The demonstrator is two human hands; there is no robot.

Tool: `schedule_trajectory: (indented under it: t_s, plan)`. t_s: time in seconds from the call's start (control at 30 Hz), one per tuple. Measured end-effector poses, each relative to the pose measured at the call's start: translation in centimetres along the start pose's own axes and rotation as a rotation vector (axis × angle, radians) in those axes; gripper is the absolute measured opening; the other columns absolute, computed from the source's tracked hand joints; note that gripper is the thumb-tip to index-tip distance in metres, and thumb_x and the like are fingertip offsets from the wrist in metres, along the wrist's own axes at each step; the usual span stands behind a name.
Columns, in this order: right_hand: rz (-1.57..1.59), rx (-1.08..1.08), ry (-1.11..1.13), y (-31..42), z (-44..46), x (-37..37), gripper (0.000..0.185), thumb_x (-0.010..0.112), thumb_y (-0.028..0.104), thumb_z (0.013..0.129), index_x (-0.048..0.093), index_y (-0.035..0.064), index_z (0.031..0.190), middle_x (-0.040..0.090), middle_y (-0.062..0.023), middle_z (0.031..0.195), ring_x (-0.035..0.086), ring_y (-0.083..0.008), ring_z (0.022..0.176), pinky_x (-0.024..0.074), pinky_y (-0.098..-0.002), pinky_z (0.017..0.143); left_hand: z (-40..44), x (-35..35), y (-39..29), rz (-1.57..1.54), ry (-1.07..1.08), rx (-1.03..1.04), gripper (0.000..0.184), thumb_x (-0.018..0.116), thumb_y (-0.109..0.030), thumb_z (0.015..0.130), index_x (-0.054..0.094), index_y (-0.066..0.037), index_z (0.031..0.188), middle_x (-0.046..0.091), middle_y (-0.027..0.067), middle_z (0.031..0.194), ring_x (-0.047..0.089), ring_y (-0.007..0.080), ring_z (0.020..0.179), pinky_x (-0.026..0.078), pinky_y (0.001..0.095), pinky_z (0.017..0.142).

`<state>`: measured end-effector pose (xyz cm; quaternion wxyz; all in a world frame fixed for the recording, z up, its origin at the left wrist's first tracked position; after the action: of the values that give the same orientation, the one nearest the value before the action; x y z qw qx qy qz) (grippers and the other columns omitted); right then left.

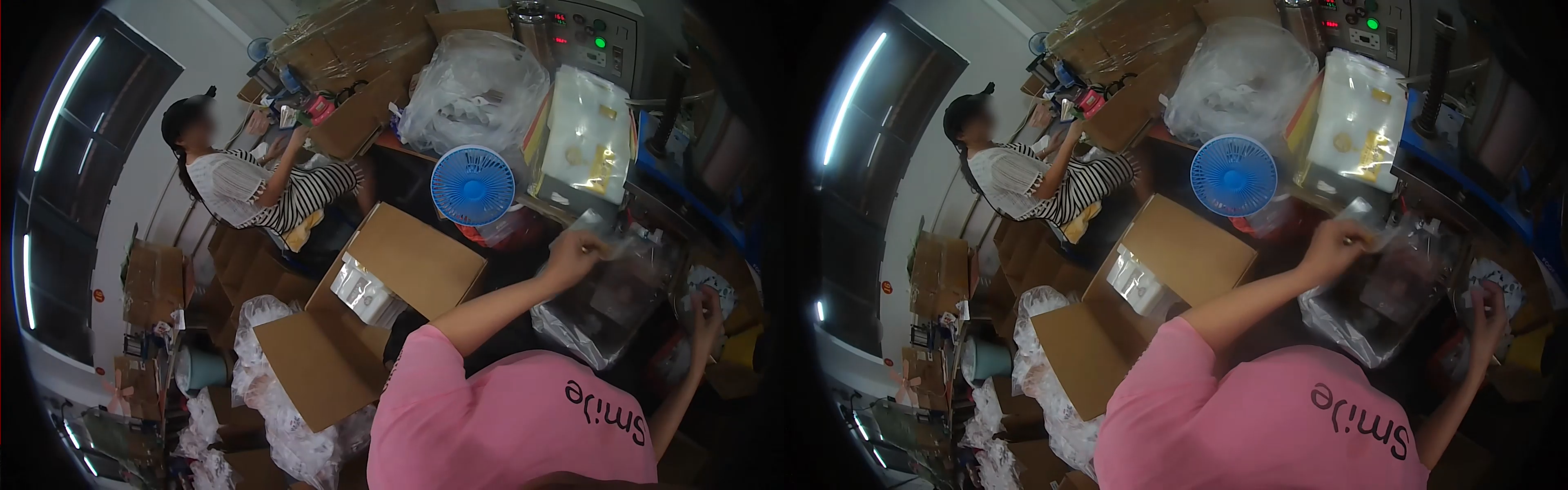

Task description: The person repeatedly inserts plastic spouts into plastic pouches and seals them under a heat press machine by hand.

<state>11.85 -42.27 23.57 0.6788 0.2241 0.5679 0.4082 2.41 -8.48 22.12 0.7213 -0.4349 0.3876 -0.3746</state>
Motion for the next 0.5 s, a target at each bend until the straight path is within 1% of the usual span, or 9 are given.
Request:
schedule_trajectory:
  t_s: [0.03,0.07,0.1,0.13,0.2,0.27,0.37,0.43,0.5]
  plan:
    - [0.000,0.000,0.000,2.4,-0.2,0.7,0.023,0.062,0.018,0.088,0.061,0.0032,0.106,0.060,-0.0037,0.084,0.052,-0.0113,0.075,0.0403,-0.0264,0.066,-0.9,1.3,0.8,0.056,0.063,-0.023,0.012,0.063,-0.005,0.073,0.069,-0.002,0.083,0.067,0.0138,0.078,0.066,0.0246,0.075,0.050,0.0308,0.069]
    - [0.037,-0.036,0.111,4.8,-0.4,1.4,0.022,0.063,0.015,0.086,0.062,0.0028,0.103,0.061,-0.0036,0.083,0.053,-0.0113,0.074,0.0414,-0.0262,0.067,-1.8,2.4,1.5,0.111,0.125,-0.047,0.013,0.062,-0.005,0.073,0.069,-0.001,0.084,0.067,0.0142,0.079,0.066,0.0232,0.073,0.050,0.0298,0.067]
    - [0.073,-0.072,0.224,6.9,-0.6,2.1,0.020,0.064,0.013,0.083,0.063,0.0024,0.101,0.061,-0.0035,0.082,0.054,-0.0113,0.074,0.0425,-0.0260,0.067,-2.8,3.4,1.9,0.111,0.122,-0.047,0.013,0.062,-0.005,0.073,0.069,-0.001,0.084,0.067,0.0142,0.079,0.066,0.0232,0.073,0.050,0.0298,0.067]
    - [0.074,-0.076,0.223,8.7,-1.0,2.7,0.020,0.064,0.013,0.083,0.063,0.0024,0.101,0.061,-0.0035,0.082,0.054,-0.0113,0.074,0.0425,-0.0260,0.067,-3.7,4.3,2.3,0.044,0.193,-0.049,0.013,0.064,-0.007,0.074,0.069,-0.001,0.084,0.066,0.0138,0.078,0.066,0.0226,0.073,0.050,0.0303,0.067]
    - [0.043,-0.050,0.475,10.8,-1.4,3.8,0.019,0.065,0.007,0.078,0.063,-0.0001,0.096,0.063,-0.0040,0.081,0.058,-0.0115,0.074,0.0453,-0.0243,0.068,-4.2,4.7,2.3,-0.025,0.268,-0.051,0.013,0.065,-0.008,0.075,0.069,-0.002,0.085,0.066,0.0135,0.077,0.065,0.0221,0.073,0.050,0.0308,0.068]
    - [0.160,-0.038,0.495,9.3,-1.1,5.4,0.019,0.065,0.006,0.078,0.064,-0.0010,0.095,0.064,-0.0048,0.082,0.060,-0.0117,0.075,0.0462,-0.0237,0.069,-5.0,4.7,1.7,-0.054,0.440,-0.035,0.015,0.066,-0.013,0.079,0.069,0.000,0.085,0.066,0.0119,0.075,0.063,0.0183,0.069,0.049,0.0294,0.067]
    - [0.274,-0.011,0.503,7.2,-1.3,6.6,0.019,0.064,0.006,0.078,0.064,-0.0026,0.095,0.067,-0.0078,0.087,0.064,-0.0126,0.081,0.0483,-0.0237,0.073,-5.5,5.1,3.2,-0.193,0.431,-0.113,0.023,0.065,-0.020,0.081,0.068,0.002,0.081,0.063,0.0139,0.066,0.060,0.0162,0.061,0.046,0.0317,0.058]
    - [0.373,0.055,0.477,6.4,-1.8,6.9,0.029,0.065,0.011,0.080,0.063,0.0004,0.108,0.067,-0.0083,0.094,0.063,-0.0148,0.086,0.0486,-0.0268,0.077,-5.3,5.1,3.5,-0.151,0.453,-0.163,0.024,0.063,-0.021,0.084,0.067,0.003,0.081,0.062,0.0115,0.064,0.056,0.0107,0.061,0.045,0.0298,0.056]
    - [0.329,-0.009,0.313,6.7,-2.2,6.4,0.036,0.066,0.016,0.082,0.060,0.0026,0.116,0.064,-0.0103,0.106,0.060,-0.0180,0.097,0.0477,-0.0299,0.082,-4.2,5.2,2.3,-0.086,0.463,-0.236,0.026,0.062,-0.023,0.087,0.068,0.001,0.079,0.062,0.0053,0.062,0.054,0.0074,0.059,0.043,0.0269,0.054]
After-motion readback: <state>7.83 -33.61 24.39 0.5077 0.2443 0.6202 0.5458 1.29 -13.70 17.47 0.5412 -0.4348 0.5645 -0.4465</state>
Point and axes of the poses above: each hand's wrist, its own z-axis towards the middle knuckle, its own x-axis out of the palm, y = z × x, the point moved 1 cm from there along z, towards the middle knuckle
